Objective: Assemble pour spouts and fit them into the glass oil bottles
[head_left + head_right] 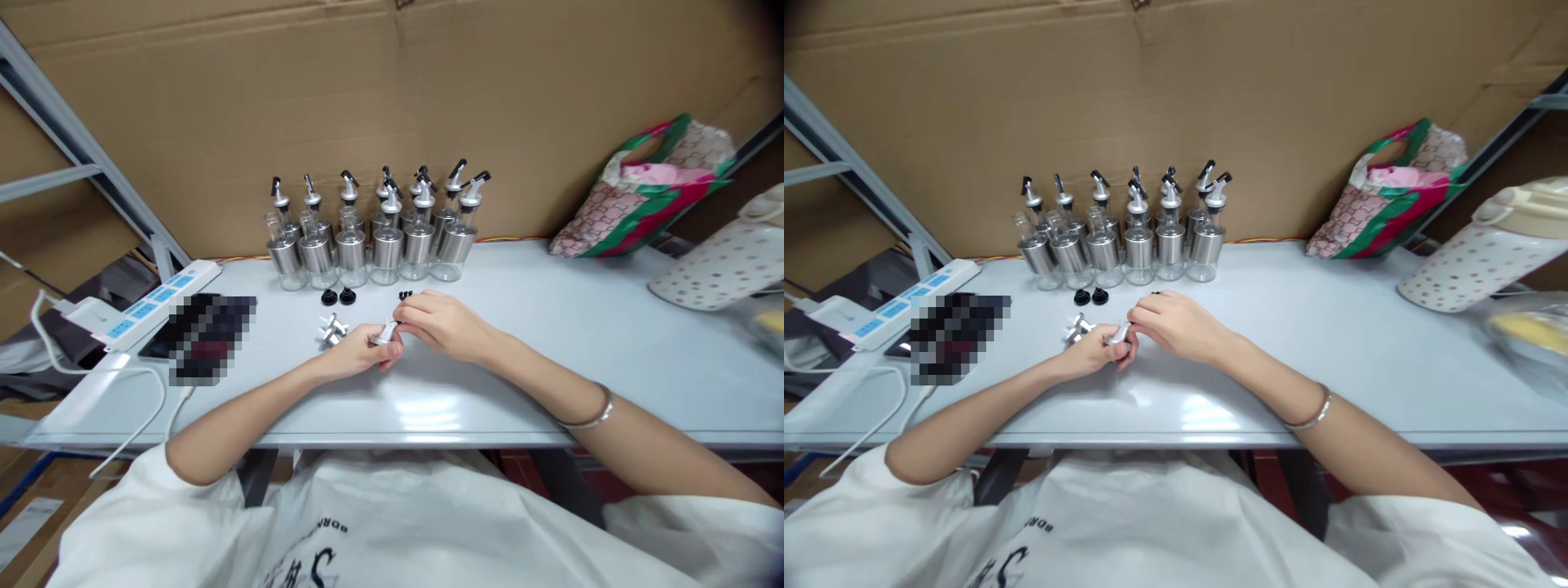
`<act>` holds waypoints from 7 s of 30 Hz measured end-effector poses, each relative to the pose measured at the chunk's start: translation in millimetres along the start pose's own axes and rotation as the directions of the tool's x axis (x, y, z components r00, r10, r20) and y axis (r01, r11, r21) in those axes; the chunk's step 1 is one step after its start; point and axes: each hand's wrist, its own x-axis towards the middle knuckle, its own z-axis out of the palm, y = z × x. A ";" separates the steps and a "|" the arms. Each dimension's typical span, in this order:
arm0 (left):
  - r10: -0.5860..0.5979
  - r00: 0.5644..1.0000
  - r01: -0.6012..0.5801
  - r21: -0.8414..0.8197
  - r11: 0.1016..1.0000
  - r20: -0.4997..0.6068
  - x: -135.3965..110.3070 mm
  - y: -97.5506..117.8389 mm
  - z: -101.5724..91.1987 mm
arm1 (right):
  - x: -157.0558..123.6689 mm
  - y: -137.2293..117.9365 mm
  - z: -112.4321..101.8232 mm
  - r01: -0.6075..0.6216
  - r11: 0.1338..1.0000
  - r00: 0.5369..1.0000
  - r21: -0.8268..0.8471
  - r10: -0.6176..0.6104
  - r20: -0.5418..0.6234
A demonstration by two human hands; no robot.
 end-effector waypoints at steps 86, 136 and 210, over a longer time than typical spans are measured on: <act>-0.015 0.993 0.005 -0.087 0.996 -0.118 2.1 -2.1 4.2 | -6.3 31.6 -11.4 -0.548 0.811 0.740 0.203 0.357 0.571; -0.244 0.965 0.192 -0.376 0.907 -0.095 -4.1 4.6 9.7 | 1.1 -11.0 -5.3 0.152 0.983 0.986 -0.101 -0.158 -0.052; 0.223 0.862 -0.220 0.060 0.974 -0.456 -5.1 -6.5 -1.8 | -1.5 6.8 -11.4 -0.097 0.992 0.995 -0.083 0.098 0.013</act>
